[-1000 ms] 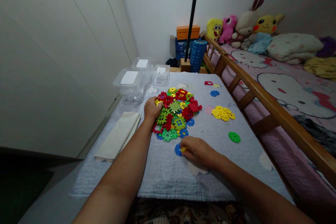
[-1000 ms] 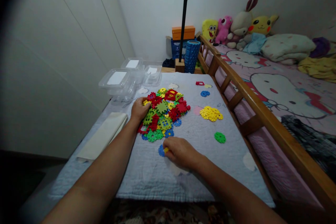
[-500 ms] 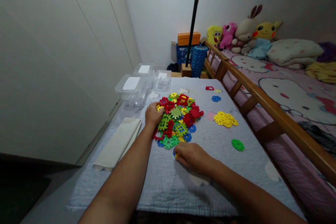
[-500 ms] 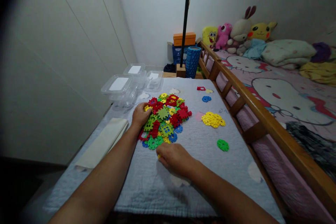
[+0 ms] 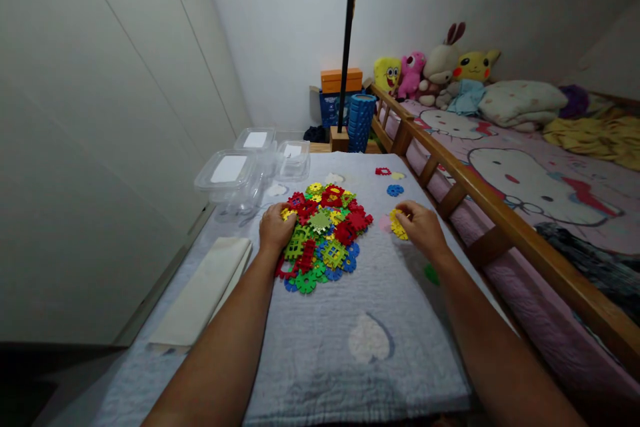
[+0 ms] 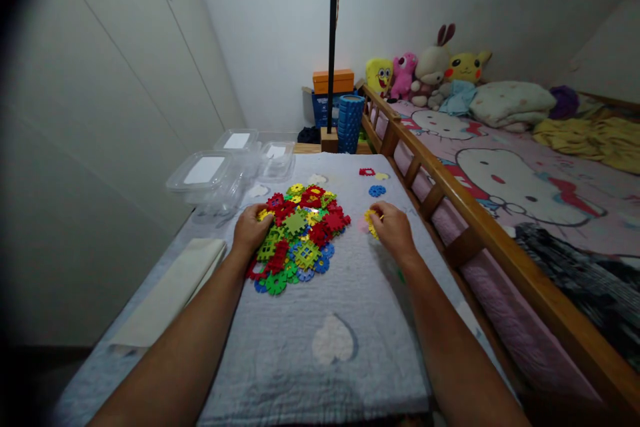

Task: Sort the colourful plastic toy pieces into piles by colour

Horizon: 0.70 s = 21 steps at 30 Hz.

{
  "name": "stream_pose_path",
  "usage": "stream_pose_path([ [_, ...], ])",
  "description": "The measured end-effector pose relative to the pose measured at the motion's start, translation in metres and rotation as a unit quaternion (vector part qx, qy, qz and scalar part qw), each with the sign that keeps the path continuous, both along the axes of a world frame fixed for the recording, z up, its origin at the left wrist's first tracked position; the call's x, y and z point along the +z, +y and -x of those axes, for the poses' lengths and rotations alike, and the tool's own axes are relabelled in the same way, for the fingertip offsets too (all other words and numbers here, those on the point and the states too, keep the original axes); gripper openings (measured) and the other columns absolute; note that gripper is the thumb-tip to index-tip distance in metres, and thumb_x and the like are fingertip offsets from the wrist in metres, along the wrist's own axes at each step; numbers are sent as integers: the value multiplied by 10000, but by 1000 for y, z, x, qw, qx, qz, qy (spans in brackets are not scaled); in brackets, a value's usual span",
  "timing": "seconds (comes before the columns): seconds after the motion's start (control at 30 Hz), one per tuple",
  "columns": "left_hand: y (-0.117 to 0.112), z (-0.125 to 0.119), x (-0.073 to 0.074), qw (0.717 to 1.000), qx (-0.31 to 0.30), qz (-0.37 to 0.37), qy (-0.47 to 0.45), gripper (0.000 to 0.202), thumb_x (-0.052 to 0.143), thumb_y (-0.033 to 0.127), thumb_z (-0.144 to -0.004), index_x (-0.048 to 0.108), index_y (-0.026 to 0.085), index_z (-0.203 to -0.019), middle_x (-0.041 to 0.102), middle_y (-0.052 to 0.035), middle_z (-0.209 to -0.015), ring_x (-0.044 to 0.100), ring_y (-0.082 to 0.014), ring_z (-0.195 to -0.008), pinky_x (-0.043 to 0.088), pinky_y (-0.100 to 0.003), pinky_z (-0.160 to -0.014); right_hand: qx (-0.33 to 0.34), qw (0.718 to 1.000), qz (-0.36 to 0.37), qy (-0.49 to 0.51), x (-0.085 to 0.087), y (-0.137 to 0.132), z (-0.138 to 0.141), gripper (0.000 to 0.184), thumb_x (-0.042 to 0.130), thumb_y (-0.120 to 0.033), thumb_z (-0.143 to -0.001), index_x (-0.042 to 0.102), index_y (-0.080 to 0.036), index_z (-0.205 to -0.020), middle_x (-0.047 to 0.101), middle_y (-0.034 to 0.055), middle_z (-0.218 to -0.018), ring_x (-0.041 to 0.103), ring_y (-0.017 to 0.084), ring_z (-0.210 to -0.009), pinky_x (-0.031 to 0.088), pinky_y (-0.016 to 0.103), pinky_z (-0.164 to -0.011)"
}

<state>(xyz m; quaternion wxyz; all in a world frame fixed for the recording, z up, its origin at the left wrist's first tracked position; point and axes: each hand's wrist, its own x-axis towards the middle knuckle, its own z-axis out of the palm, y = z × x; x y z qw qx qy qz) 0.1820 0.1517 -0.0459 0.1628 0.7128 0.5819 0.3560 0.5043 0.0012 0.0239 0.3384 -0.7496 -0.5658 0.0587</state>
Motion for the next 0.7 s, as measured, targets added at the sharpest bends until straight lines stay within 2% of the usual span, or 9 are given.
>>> stream_pose_path([
  [0.07, 0, 0, 0, 1000, -1, 5, 2, 277, 563, 329, -811, 689, 216, -1030, 710, -78, -1084, 646, -258, -1052, 486, -387, -980, -80, 996, 28, 5, -4, 4, -23, 176, 574, -274, -802, 669, -208, -935, 694, 40, -804, 619, 196, -733, 429, 298, -675],
  [0.13, 0, 0, 0, 1000, 0, 9, 6, 293, 561, 328, -809, 690, 208, -1042, 709, -81, -1090, 645, -257, -1058, 486, -385, -979, -122, 992, 36, 11, -12, 5, -37, 165, 594, -273, -774, 660, -199, -906, 679, 31, -766, 616, 194, -720, 412, 289, -653],
  [0.27, 0, 0, -2, 1000, 4, 5, 9, 317, 562, 324, -804, 690, 195, -1064, 705, -91, -1114, 641, -260, -1076, 478, -389, -996, -123, 992, 32, 1, -28, 6, -45, 94, 583, -267, -772, 634, -197, -809, 668, 28, -768, 604, 185, -722, 404, 291, -669],
  [0.37, 1, 0, -2, 1000, 4, 1, 7, 312, 567, 318, -801, 693, 196, -1059, 704, -92, -1115, 641, -261, -1082, 475, -392, -1001, -121, 991, 37, -50, -38, 7, -47, 84, 572, -239, -774, 643, -200, -796, 669, 43, -788, 590, 202, -754, 417, 318, -719],
  [0.5, 1, 0, -1, 1000, 3, 5, 9, 297, 563, 320, -809, 693, 208, -1051, 706, -81, -1095, 644, -257, -1057, 485, -387, -977, -131, 979, -8, -154, -46, 7, -45, 169, 569, -212, -791, 695, -174, -898, 672, 121, -953, 578, 268, -935, 417, 391, -871],
  [0.6, 0, 0, -1, 1000, 1, 7, 11, 292, 560, 321, -817, 694, 209, -1052, 707, -78, -1097, 643, -255, -1054, 483, -386, -978, -96, 980, -48, -170, -46, 9, -30, 206, 560, -231, -843, 704, -162, -972, 658, 146, -1032, 554, 291, -1022, 399, 414, -922],
  [0.7, 0, 0, 0, 1000, -1, 7, 8, 290, 562, 320, -818, 694, 208, -1050, 708, -78, -1107, 640, -253, -1067, 475, -384, -992, 2, 987, -69, -146, -44, 13, 1, 176, 575, -244, -872, 705, -186, -975, 667, 120, -1050, 550, 278, -1028, 395, 404, -934],
])
